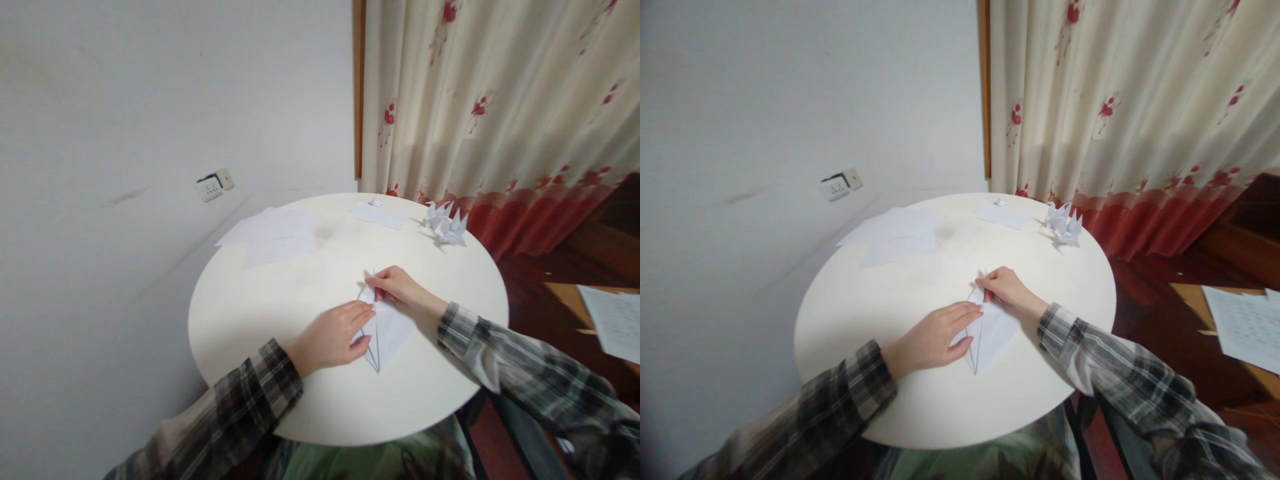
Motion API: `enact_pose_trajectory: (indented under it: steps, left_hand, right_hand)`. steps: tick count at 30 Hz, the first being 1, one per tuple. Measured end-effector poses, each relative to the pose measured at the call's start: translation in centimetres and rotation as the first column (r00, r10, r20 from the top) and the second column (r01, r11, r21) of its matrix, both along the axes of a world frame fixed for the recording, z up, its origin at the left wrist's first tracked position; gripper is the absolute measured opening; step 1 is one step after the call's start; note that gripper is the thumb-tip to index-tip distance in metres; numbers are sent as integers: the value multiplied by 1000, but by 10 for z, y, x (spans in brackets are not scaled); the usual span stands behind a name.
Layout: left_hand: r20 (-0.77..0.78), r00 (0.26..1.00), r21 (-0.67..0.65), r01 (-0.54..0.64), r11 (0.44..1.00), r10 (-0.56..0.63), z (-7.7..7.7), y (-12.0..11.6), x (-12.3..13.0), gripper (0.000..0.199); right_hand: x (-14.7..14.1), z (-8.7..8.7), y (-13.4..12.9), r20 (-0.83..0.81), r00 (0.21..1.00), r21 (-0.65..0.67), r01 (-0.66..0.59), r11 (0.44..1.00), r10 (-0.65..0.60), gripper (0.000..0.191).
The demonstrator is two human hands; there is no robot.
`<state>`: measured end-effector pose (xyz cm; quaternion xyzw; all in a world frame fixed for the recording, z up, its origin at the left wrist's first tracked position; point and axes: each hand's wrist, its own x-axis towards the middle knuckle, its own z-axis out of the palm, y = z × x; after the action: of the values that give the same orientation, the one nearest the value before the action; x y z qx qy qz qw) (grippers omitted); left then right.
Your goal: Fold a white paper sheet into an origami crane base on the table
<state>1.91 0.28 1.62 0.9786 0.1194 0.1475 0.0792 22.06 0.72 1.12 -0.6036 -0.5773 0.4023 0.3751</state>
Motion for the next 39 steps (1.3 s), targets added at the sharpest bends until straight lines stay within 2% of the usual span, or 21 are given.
enact_pose_trajectory:
  steps: [8,12,16,21,27,33,39]
  left_hand:
    - [7,1000,-11,11,1000,-11,-2,-1,0,42]
    - [8,1000,7,5,1000,-5,-3,-3,1,42]
    - [7,1000,13,-1,1000,1,-3,-6,3,42]
    - [-9,1000,24,5,1000,-5,-2,-8,4,42]
    - [-18,1000,60,5,998,-4,-2,-8,5,43]
    - [-26,1000,84,17,996,-15,-2,-7,5,45]
    - [-22,999,81,26,996,-24,-1,-7,5,45]
  right_hand:
    - [-2,-6,7,-5,998,27,57,998,-57,32]
    - [0,4,8,204,975,94,71,993,-89,39]
    - [2,12,11,418,903,117,55,992,-100,38]
    - [3,16,14,530,836,102,100,990,-140,34]
    - [5,16,15,421,892,95,135,986,-163,33]
    - [2,5,15,111,983,87,139,986,-148,40]
    - [2,0,15,28,1000,78,8,997,-10,34]
